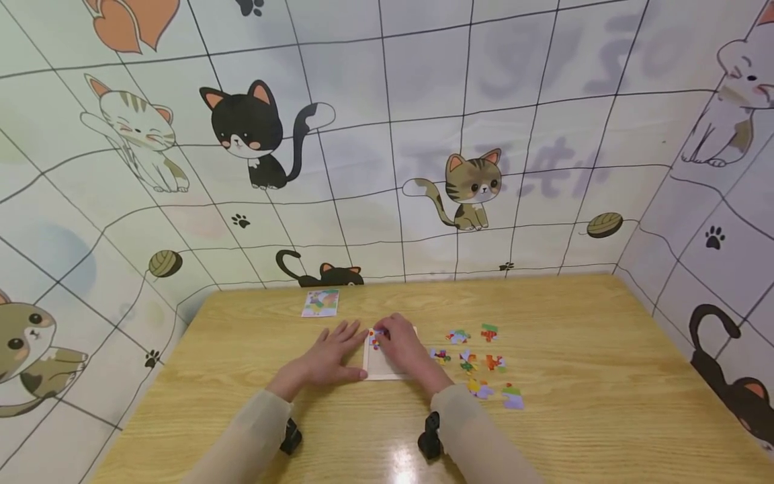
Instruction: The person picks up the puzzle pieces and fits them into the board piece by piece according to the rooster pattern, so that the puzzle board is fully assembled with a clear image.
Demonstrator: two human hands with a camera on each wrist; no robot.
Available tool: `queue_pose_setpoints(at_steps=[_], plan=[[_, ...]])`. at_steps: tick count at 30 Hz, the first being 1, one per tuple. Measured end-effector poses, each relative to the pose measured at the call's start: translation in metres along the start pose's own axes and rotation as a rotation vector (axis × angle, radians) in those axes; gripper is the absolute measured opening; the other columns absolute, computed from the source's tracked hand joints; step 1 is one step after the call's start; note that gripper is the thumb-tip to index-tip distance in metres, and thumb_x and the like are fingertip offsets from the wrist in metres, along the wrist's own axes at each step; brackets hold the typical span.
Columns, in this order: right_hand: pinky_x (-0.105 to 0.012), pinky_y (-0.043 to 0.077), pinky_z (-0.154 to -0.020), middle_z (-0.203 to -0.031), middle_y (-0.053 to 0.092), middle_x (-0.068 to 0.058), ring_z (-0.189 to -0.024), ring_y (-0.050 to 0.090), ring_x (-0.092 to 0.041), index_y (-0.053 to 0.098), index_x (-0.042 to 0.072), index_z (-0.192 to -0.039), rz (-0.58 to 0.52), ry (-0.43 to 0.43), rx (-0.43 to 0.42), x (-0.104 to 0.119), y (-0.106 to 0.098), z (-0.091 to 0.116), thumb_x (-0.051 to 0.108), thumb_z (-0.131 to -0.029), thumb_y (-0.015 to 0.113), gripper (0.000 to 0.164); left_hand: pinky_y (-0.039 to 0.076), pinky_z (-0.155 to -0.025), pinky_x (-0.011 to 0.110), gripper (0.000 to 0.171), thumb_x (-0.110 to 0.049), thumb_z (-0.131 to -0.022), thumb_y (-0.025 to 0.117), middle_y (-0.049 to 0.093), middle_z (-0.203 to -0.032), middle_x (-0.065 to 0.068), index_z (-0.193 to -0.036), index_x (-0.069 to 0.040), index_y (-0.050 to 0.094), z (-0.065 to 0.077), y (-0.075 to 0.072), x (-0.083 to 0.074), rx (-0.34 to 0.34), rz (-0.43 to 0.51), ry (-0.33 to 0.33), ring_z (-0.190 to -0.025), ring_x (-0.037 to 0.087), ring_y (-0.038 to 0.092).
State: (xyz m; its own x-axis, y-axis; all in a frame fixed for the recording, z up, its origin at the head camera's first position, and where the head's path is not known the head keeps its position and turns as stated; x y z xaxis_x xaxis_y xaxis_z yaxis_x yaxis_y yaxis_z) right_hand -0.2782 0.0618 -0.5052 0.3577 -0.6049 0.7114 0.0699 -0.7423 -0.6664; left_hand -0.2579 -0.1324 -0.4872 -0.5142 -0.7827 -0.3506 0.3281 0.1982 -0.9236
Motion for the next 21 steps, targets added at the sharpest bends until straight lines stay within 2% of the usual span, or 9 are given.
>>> queue_pose_setpoints(at_steps=[13,21], plan=[[-0.032,0.048,-0.072,-0.091,0.058,-0.002,-0.080,0.053,-0.014,0.073,0.002,-0.104,-0.006,0.037,-0.039,-0.0024,0.0025,0.0031,0.007,-0.096,0.071,0.009,0.012,-0.118,0.067,0.086,-0.056,-0.096,0.066,0.019,-0.168,0.017,-0.162,-0.013,0.032,0.0005,0.0002,-0.0008,-0.013,0.004,0.013,-0.154,0.042,0.012],[-0.033,0.049,-0.074,-0.093,0.057,-0.002,-0.080,0.053,-0.015,0.072,0.002,-0.104,-0.012,0.053,-0.034,-0.0036,0.0033,0.0019,0.009,-0.097,0.071,0.009,0.012,-0.117,0.068,0.085,-0.055,-0.096,0.065,0.020,-0.168,0.018,-0.162,-0.012,0.033,0.0000,0.0009,0.0006,-0.021,0.011,0.023,-0.154,0.043,0.012]])
Point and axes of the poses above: each hand's wrist, its own z-axis away from the middle knuckle, its own y-axis out of the palm, x = y × z, the point moved 2 cm from there along -z, towards the middle knuckle
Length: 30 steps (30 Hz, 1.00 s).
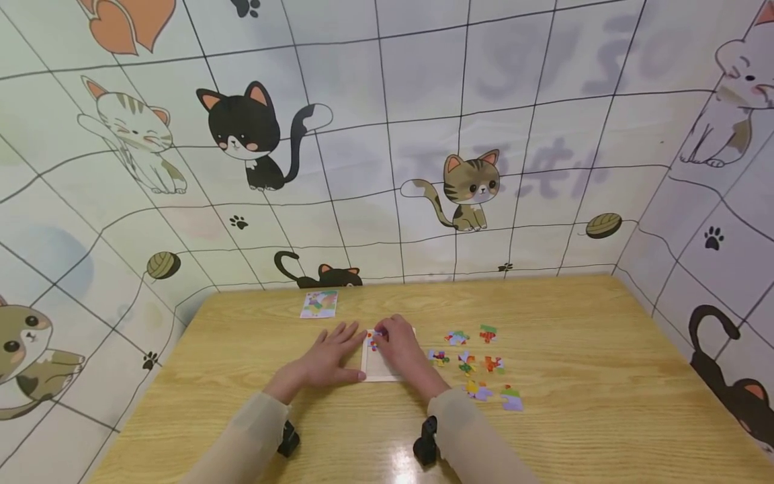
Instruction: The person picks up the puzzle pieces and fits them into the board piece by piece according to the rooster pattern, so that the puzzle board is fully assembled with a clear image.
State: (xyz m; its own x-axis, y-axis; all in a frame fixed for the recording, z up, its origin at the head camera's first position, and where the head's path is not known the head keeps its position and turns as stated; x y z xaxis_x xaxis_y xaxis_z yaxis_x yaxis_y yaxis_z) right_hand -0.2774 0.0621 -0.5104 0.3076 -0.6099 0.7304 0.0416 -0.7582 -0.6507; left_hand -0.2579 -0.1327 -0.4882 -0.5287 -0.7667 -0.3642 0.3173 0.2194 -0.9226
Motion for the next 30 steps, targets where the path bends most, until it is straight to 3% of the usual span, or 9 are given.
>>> queue_pose_setpoints(at_steps=[6,17,30], plan=[[-0.032,0.050,-0.072,-0.094,0.056,-0.002,-0.079,0.054,-0.013,0.072,0.003,-0.103,-0.013,-0.013,0.002,-0.0019,0.0002,0.0005,0.009,-0.094,0.075,0.011,0.012,-0.118,0.068,0.085,-0.055,-0.097,0.064,0.019,-0.168,0.018,-0.162,-0.012,0.032,0.0009,-0.0003,-0.0011,0.006,0.008,-0.002,-0.154,0.043,0.011],[-0.027,0.048,-0.069,-0.091,0.057,0.001,-0.078,0.053,-0.011,0.076,0.003,-0.106,-0.026,-0.014,0.103,-0.0041,-0.0050,-0.0019,0.009,-0.084,0.085,0.024,0.011,-0.118,0.067,0.085,-0.056,-0.096,0.064,0.018,-0.169,0.017,-0.163,-0.013,0.031,0.0003,0.0006,0.0013,0.007,0.011,-0.010,-0.155,0.041,0.010],[-0.027,0.047,-0.067,-0.091,0.054,0.000,-0.077,0.052,-0.012,0.075,0.003,-0.105,-0.037,-0.016,0.062,-0.0025,-0.0040,0.0000,0.010,-0.083,0.087,0.026,0.011,-0.119,0.066,0.085,-0.056,-0.096,0.065,0.018,-0.169,0.017,-0.162,-0.013,0.032,0.0010,-0.0013,-0.0015,0.011,0.006,-0.015,-0.155,0.041,0.011]])
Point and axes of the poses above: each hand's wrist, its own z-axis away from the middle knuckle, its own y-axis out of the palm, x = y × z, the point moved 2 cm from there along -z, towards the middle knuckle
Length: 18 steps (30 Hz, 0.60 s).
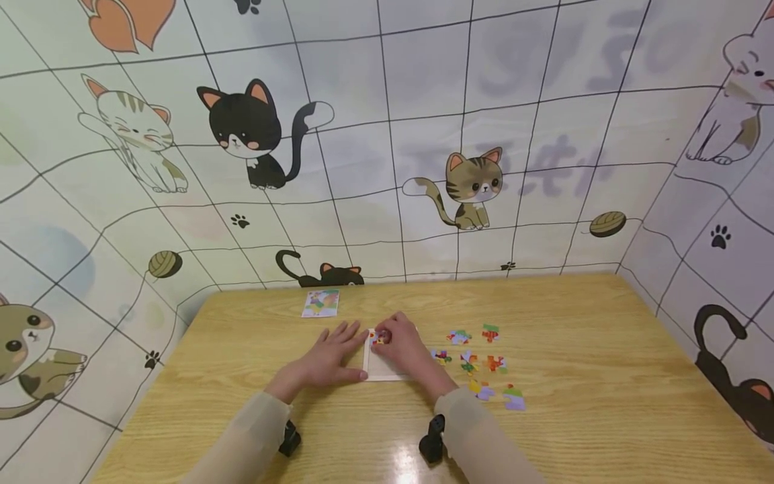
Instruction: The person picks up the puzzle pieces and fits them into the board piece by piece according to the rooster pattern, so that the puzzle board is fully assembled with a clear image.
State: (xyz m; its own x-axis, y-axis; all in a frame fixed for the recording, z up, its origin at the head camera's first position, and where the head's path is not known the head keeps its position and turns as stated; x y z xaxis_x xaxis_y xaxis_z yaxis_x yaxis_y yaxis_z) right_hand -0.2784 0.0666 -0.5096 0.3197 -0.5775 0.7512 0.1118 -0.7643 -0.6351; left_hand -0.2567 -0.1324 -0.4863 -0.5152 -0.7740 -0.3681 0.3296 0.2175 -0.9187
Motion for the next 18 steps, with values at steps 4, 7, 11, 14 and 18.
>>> queue_pose_setpoints(at_steps=[4,7,11,14,18], plan=[[-0.029,0.047,-0.069,-0.089,0.054,0.001,-0.077,0.052,-0.012,0.074,0.005,-0.100,0.028,0.012,-0.001,0.0006,0.0010,-0.0010,0.013,-0.084,0.087,0.022,0.010,-0.119,0.065,0.085,-0.056,-0.097,0.064,0.017,-0.169,0.016,-0.163,-0.014,0.032,-0.0006,0.0002,0.0008,0.004,-0.002,-0.004,-0.155,0.040,0.010],[-0.030,0.049,-0.071,-0.089,0.057,0.003,-0.078,0.054,-0.011,0.074,0.006,-0.097,0.059,0.013,-0.008,0.0004,0.0015,-0.0008,0.016,-0.085,0.086,0.019,0.010,-0.119,0.065,0.085,-0.058,-0.097,0.063,0.016,-0.170,0.014,-0.163,-0.015,0.031,-0.0014,0.0007,0.0011,0.005,-0.006,-0.006,-0.155,0.039,0.010],[-0.029,0.050,-0.071,-0.089,0.059,0.003,-0.079,0.055,-0.010,0.076,0.006,-0.097,0.072,0.000,-0.015,0.0007,0.0005,0.0004,0.017,-0.085,0.086,0.020,0.010,-0.119,0.065,0.085,-0.058,-0.097,0.063,0.016,-0.169,0.014,-0.163,-0.015,0.031,-0.0018,0.0002,0.0011,0.001,-0.010,-0.005,-0.155,0.040,0.010],[-0.029,0.050,-0.070,-0.088,0.061,0.003,-0.078,0.056,-0.010,0.077,0.005,-0.096,0.051,-0.006,-0.012,0.0010,-0.0015,0.0017,0.013,-0.083,0.087,0.018,0.011,-0.119,0.065,0.085,-0.058,-0.097,0.063,0.016,-0.169,0.015,-0.163,-0.015,0.031,-0.0017,0.0008,0.0016,0.003,-0.010,-0.003,-0.155,0.040,0.010],[-0.028,0.051,-0.071,-0.089,0.063,0.003,-0.078,0.056,-0.010,0.078,0.006,-0.095,0.043,-0.010,-0.004,0.0003,-0.0033,0.0026,0.010,-0.083,0.086,0.015,0.010,-0.119,0.066,0.085,-0.058,-0.097,0.063,0.016,-0.170,0.015,-0.163,-0.015,0.031,-0.0010,0.0012,0.0015,0.008,-0.014,-0.004,-0.155,0.040,0.010]])
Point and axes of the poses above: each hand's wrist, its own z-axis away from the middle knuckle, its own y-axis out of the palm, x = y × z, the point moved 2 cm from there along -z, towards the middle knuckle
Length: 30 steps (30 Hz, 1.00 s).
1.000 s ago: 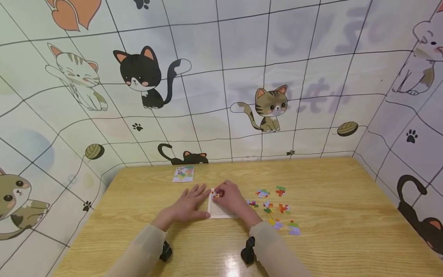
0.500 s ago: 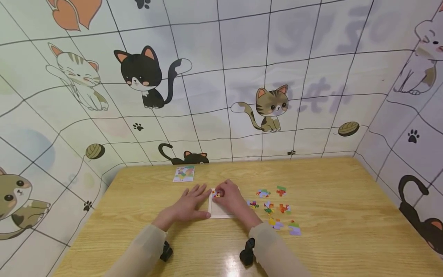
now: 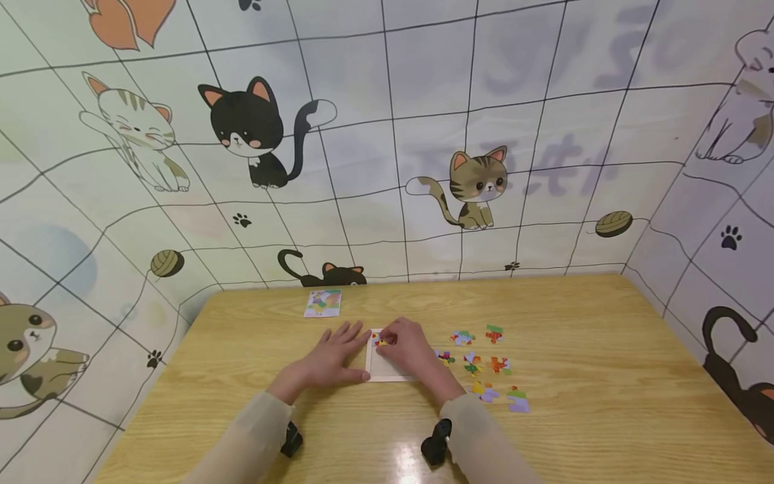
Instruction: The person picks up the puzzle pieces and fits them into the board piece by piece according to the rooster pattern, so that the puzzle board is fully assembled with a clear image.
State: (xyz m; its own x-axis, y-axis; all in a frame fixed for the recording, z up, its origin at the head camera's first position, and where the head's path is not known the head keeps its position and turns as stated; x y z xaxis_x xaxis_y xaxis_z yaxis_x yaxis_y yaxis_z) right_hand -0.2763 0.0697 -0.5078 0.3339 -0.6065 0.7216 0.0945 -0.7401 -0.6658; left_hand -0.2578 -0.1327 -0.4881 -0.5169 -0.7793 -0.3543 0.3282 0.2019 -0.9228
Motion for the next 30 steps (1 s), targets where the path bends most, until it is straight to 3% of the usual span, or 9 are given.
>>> queue_pose_setpoints(at_steps=[11,23,30], plan=[[-0.029,0.052,-0.072,-0.095,0.064,0.000,-0.079,0.057,-0.010,0.079,0.008,-0.093,0.017,0.030,0.000,0.000,-0.005,0.003,0.009,-0.084,0.085,0.011,0.011,-0.119,0.065,0.085,-0.059,-0.097,0.062,0.016,-0.170,0.015,-0.163,-0.015,0.031,-0.003,0.000,-0.005,-0.001,-0.014,0.013,-0.155,0.040,0.009],[-0.026,0.050,-0.070,-0.090,0.062,0.001,-0.078,0.057,-0.009,0.079,0.005,-0.095,0.003,-0.023,-0.004,-0.002,-0.004,0.000,0.008,-0.083,0.086,0.014,0.010,-0.119,0.065,0.086,-0.058,-0.096,0.064,0.015,-0.170,0.015,-0.163,-0.015,0.030,-0.003,0.000,-0.003,0.007,-0.017,0.008,-0.155,0.039,0.009],[-0.031,0.054,-0.074,-0.097,0.065,-0.004,-0.082,0.061,-0.015,0.076,0.002,-0.110,-0.144,0.046,0.007,-0.004,-0.018,0.004,0.012,-0.088,0.082,0.025,0.011,-0.119,0.066,0.086,-0.057,-0.096,0.065,0.016,-0.169,0.017,-0.162,-0.013,0.032,-0.001,0.001,0.001,0.001,-0.019,0.008,-0.155,0.041,0.011]])
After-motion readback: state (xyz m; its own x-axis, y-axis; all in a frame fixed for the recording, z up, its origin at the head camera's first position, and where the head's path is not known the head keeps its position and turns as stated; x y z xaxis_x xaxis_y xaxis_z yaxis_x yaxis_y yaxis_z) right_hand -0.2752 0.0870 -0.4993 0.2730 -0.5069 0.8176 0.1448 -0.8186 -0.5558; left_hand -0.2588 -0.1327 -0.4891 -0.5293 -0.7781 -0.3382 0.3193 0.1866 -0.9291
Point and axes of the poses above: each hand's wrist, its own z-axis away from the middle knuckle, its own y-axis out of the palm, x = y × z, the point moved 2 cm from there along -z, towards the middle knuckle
